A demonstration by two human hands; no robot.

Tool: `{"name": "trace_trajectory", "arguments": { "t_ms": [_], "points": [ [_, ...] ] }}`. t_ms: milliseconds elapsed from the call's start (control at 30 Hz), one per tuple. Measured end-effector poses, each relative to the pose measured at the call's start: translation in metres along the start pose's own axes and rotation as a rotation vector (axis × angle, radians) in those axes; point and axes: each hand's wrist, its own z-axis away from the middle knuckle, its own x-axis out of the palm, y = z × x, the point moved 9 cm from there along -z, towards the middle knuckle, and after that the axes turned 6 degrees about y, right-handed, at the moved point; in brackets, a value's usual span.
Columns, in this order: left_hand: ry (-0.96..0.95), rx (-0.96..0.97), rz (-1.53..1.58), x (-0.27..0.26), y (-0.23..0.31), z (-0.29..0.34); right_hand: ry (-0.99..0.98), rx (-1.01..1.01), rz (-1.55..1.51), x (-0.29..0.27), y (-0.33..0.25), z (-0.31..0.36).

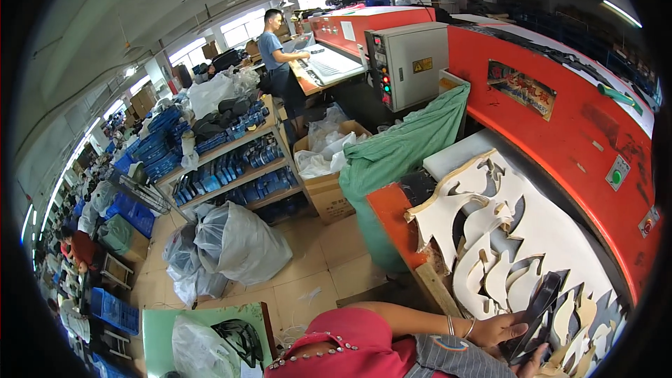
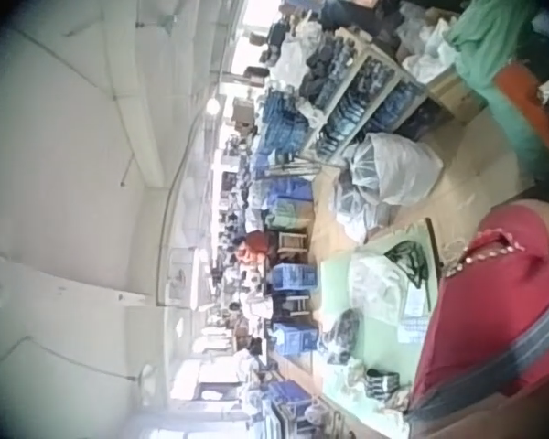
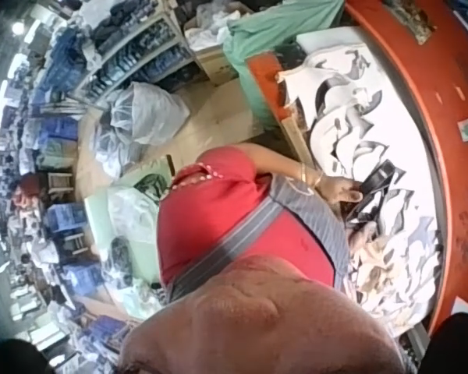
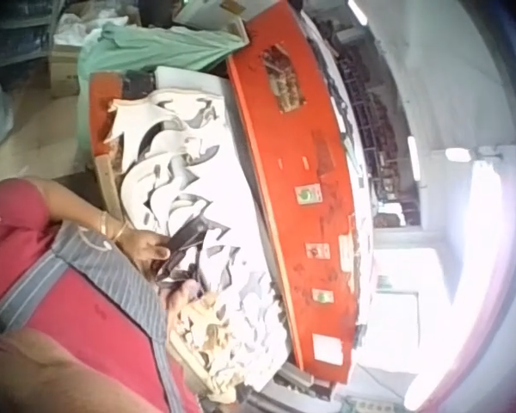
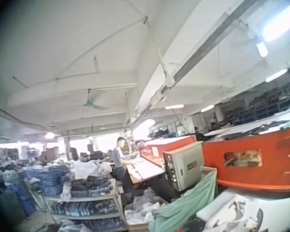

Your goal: Operating a hydraulic die-cutting machine to cut shoe components from sheets of synthetic material.

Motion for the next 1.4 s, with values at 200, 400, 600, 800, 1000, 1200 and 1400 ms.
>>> {"name": "trace_trajectory", "arguments": {
  "t_ms": [200, 400, 600, 800, 1000, 1200, 1400],
  "points": [
    [0.043, 0.06, 0.134, -0.014, 0.01, 0.02, -0.241, -0.12, 0.406, 0.059, -0.011, 0.007],
    [-0.065, 0.047, -0.185, -0.002, 0.016, 0.022, -0.415, -0.43, -0.056, 0.093, -0.049, 0.02],
    [-0.045, -0.112, 0.182, -0.028, 0.057, 0.014, -0.171, -0.761, -0.275, 0.104, -0.13, 0.01],
    [-0.061, -0.071, 0.069, -0.019, 0.094, 0.034, -0.544, -0.406, -0.212, 0.118, -0.159, 0.035],
    [-0.017, -0.054, -0.035, -0.019, 0.057, 0.047, -0.581, -0.466, -0.028, 0.136, -0.114, 0.037],
    [0.082, -0.082, -0.283, -0.023, 0.047, 0.053, -0.544, -0.547, -0.011, 0.137, -0.107, 0.043],
    [0.133, -0.133, -0.253, -0.018, 0.02, 0.049, -0.371, -0.829, -0.005, 0.131, -0.104, 0.044]
  ]
}}
